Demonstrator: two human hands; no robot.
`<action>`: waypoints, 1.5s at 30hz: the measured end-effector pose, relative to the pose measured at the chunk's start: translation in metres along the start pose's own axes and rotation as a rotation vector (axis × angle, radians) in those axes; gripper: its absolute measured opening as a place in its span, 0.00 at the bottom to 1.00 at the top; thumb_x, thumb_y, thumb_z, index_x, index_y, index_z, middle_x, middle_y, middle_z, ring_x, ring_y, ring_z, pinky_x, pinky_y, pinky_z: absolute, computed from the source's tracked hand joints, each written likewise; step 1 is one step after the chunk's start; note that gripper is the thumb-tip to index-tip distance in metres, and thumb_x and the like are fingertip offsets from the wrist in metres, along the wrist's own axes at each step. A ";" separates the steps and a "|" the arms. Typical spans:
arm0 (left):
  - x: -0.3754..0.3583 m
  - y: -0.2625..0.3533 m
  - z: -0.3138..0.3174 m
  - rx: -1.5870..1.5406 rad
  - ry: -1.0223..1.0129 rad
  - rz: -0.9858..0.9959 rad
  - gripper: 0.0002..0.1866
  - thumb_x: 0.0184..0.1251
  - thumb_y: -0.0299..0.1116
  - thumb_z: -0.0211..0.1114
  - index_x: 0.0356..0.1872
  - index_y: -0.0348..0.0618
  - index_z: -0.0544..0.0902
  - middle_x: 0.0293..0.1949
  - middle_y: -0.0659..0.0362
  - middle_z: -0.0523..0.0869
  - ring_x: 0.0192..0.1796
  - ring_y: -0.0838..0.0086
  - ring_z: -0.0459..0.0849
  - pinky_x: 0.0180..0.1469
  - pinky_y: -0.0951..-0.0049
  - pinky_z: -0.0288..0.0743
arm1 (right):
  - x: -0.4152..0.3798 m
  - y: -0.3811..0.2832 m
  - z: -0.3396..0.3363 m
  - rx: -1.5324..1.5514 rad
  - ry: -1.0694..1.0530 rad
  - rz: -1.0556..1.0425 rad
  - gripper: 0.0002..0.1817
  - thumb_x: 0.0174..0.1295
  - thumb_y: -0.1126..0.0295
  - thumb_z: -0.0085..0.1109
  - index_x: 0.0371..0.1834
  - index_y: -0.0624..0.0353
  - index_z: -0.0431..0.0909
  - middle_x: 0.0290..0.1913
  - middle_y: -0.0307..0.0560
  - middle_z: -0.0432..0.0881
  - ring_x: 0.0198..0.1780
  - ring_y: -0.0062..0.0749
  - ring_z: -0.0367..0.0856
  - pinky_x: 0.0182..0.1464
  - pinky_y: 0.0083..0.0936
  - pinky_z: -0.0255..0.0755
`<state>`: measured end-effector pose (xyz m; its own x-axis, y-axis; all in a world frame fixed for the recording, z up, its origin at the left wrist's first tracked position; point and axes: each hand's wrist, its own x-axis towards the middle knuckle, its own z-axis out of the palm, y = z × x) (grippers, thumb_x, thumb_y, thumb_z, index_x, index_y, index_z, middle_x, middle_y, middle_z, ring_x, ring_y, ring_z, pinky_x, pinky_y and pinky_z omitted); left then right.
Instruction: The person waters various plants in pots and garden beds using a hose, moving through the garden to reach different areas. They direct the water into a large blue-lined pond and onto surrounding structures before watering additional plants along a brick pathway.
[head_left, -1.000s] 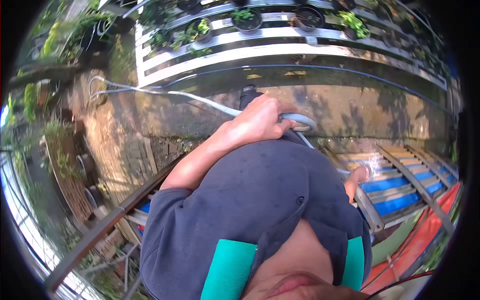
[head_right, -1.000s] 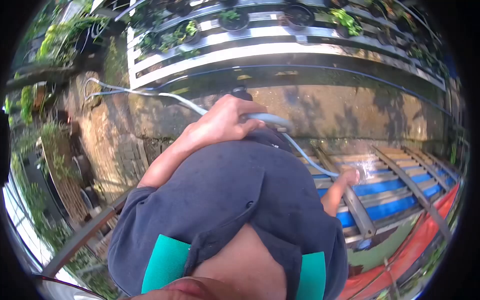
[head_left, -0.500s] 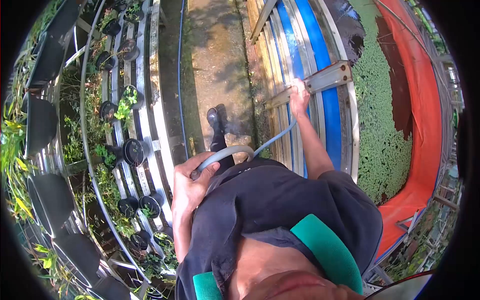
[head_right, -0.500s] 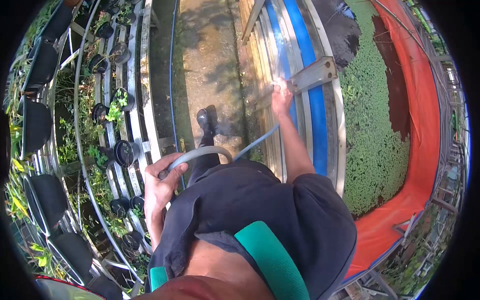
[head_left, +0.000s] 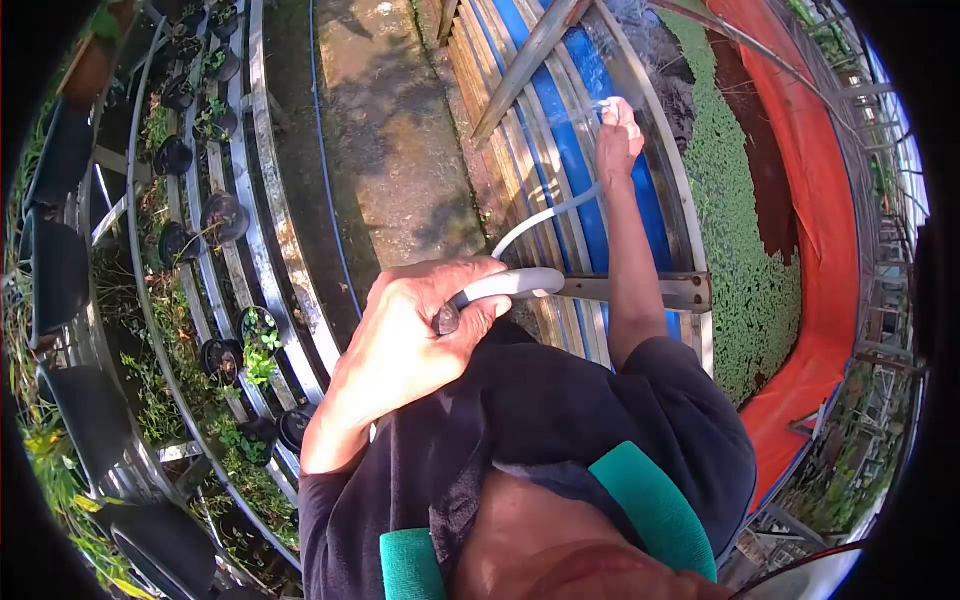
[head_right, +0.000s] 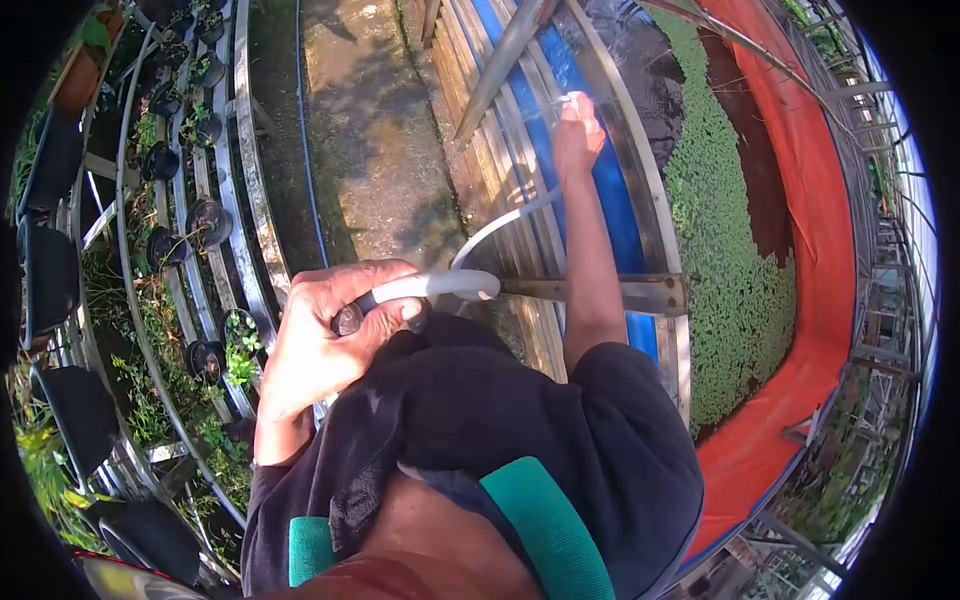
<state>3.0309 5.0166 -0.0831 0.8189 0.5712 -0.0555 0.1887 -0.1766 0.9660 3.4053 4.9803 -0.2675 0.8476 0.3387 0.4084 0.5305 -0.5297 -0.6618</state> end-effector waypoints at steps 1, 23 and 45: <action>0.010 0.000 -0.002 0.041 -0.015 0.040 0.14 0.57 0.27 0.72 0.45 0.35 0.85 0.33 0.54 0.88 0.31 0.77 0.83 0.38 0.77 0.75 | 0.005 -0.005 -0.008 0.067 -0.005 0.062 0.14 0.63 0.66 0.53 0.48 0.57 0.80 0.37 0.56 0.85 0.39 0.49 0.84 0.46 0.37 0.73; 0.187 -0.049 -0.131 0.073 0.071 -0.086 0.15 0.57 0.25 0.69 0.47 0.35 0.83 0.29 0.48 0.83 0.26 0.55 0.81 0.30 0.62 0.74 | 0.071 0.007 0.294 -0.406 -0.787 -0.093 0.15 0.66 0.63 0.49 0.51 0.49 0.80 0.43 0.65 0.82 0.48 0.61 0.80 0.51 0.48 0.72; 0.307 -0.086 -0.347 0.023 0.193 0.004 0.14 0.60 0.26 0.67 0.47 0.34 0.83 0.37 0.45 0.87 0.39 0.54 0.87 0.42 0.65 0.78 | 0.322 -0.208 0.430 -0.173 -0.321 -0.260 0.20 0.62 0.67 0.53 0.56 0.59 0.78 0.48 0.63 0.82 0.53 0.56 0.80 0.56 0.41 0.72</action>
<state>3.0783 5.4856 -0.0953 0.7010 0.7131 -0.0005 0.2001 -0.1960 0.9600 3.5647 5.5337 -0.2682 0.6547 0.6878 0.3134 0.7426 -0.5078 -0.4367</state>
